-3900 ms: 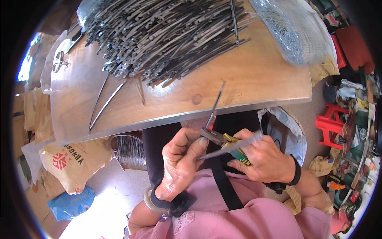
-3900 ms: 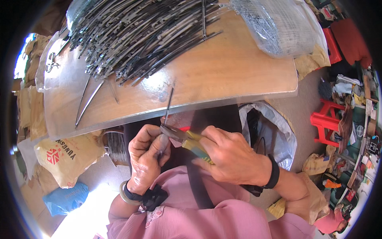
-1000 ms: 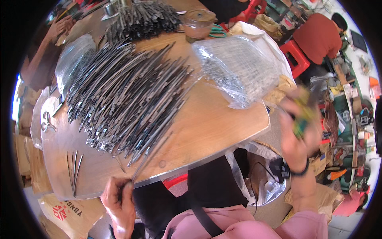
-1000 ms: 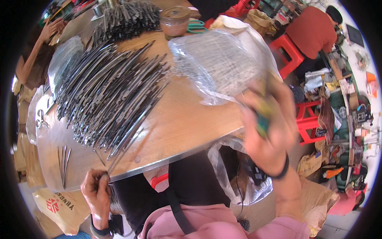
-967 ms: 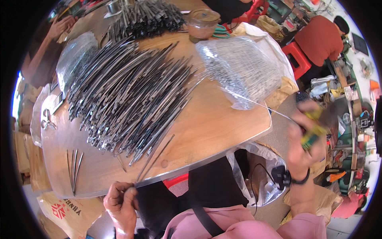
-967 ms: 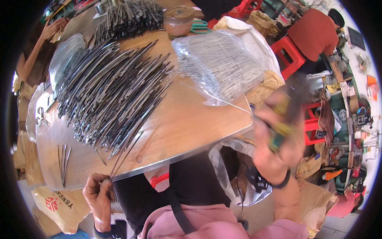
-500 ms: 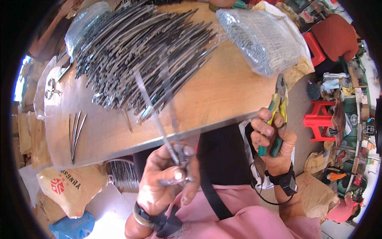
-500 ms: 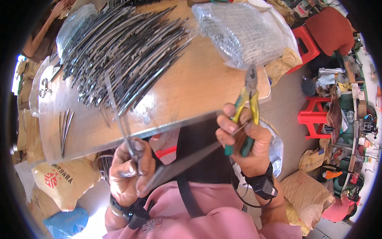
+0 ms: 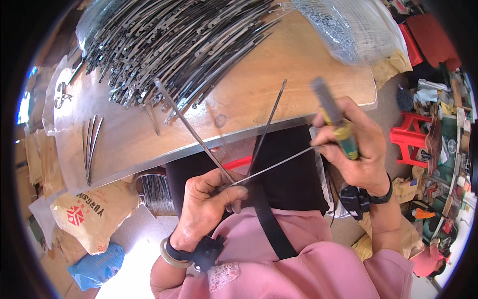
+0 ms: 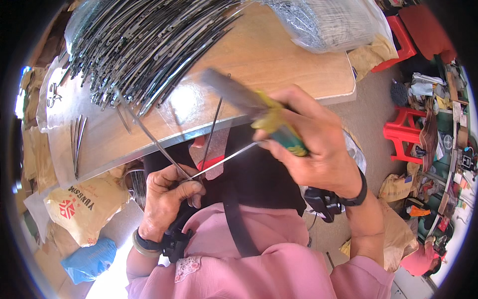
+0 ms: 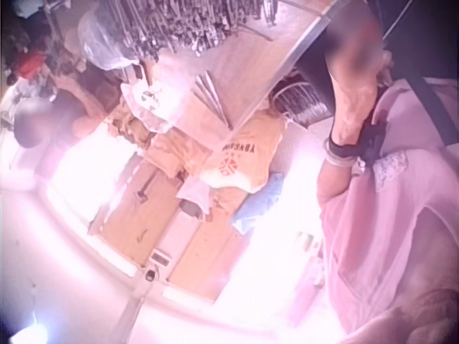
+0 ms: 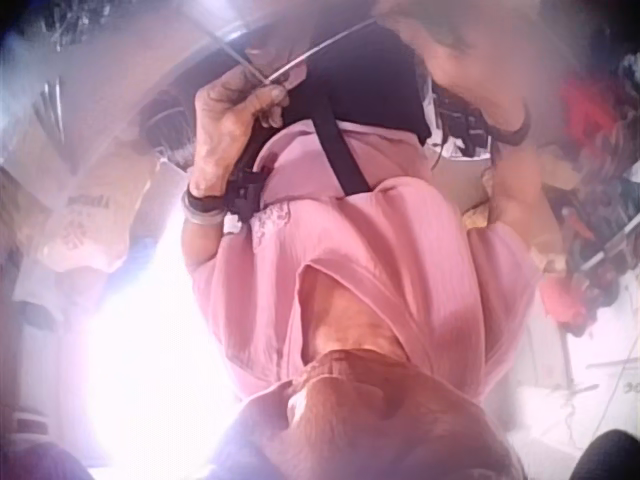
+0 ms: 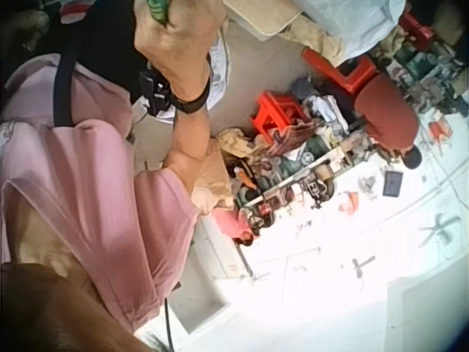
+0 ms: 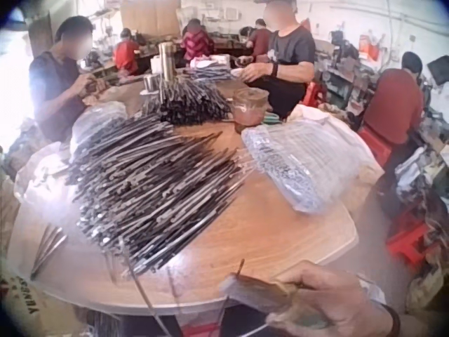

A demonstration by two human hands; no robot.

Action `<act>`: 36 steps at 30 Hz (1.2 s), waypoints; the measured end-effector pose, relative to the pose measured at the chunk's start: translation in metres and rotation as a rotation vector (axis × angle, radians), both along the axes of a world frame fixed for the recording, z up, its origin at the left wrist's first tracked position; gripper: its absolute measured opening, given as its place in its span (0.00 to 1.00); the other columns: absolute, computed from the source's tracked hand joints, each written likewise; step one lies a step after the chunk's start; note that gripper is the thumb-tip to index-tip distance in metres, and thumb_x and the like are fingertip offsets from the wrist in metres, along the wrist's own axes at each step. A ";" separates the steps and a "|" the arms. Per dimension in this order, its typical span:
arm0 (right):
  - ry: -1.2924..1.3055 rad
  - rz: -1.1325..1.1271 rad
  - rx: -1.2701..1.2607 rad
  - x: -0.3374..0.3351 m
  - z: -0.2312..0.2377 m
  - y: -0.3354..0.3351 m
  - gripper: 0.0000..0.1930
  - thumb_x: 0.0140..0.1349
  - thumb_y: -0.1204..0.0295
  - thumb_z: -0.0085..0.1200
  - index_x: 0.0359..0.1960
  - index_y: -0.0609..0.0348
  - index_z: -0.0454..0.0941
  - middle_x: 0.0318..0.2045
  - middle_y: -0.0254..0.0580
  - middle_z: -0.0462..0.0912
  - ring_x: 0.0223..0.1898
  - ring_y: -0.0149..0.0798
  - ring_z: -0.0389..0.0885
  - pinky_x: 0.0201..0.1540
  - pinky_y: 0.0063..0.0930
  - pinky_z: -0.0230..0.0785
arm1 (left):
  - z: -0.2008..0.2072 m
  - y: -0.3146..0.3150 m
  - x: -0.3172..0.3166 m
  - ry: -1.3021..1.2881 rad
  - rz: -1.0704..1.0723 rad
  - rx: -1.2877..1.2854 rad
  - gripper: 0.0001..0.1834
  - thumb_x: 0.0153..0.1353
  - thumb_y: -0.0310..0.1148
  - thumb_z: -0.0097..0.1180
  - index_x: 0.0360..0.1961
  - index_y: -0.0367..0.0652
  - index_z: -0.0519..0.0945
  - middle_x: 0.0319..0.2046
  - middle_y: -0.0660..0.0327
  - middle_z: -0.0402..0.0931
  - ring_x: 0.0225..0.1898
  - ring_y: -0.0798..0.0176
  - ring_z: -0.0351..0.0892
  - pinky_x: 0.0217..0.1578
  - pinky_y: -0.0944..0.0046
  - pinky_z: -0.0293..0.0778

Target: The person cuts thin metal rods using pliers and gathers them into a bundle. They then place the bundle into a basket on the floor.

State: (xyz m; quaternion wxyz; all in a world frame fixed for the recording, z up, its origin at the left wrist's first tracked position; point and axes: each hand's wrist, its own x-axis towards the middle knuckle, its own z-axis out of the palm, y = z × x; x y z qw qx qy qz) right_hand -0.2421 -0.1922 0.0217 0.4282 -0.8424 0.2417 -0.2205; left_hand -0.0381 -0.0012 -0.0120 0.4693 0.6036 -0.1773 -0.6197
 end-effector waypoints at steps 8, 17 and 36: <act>-0.114 -0.037 0.012 -0.003 -0.005 -0.015 0.06 0.51 0.78 0.66 0.30 0.64 0.82 0.35 0.40 0.80 0.34 0.33 0.80 0.36 0.25 0.72 | -0.008 0.016 0.007 0.051 0.054 0.042 0.07 0.57 0.17 0.61 0.38 0.29 0.79 0.24 0.55 0.80 0.22 0.66 0.79 0.25 0.70 0.77; 0.040 0.131 -0.154 0.019 0.000 0.010 0.12 0.53 0.75 0.66 0.37 0.65 0.80 0.39 0.44 0.80 0.36 0.35 0.79 0.38 0.29 0.73 | -0.008 0.015 0.005 0.024 -0.043 0.096 0.07 0.57 0.17 0.60 0.38 0.29 0.79 0.24 0.56 0.80 0.22 0.68 0.79 0.26 0.70 0.77; 0.104 0.351 -0.331 0.034 -0.022 0.015 0.14 0.35 0.76 0.62 0.28 0.65 0.76 0.41 0.46 0.76 0.42 0.47 0.75 0.55 0.51 0.57 | 0.003 0.018 -0.001 -0.083 -0.160 0.109 0.03 0.59 0.20 0.59 0.34 0.31 0.80 0.20 0.65 0.75 0.23 0.78 0.71 0.22 0.74 0.66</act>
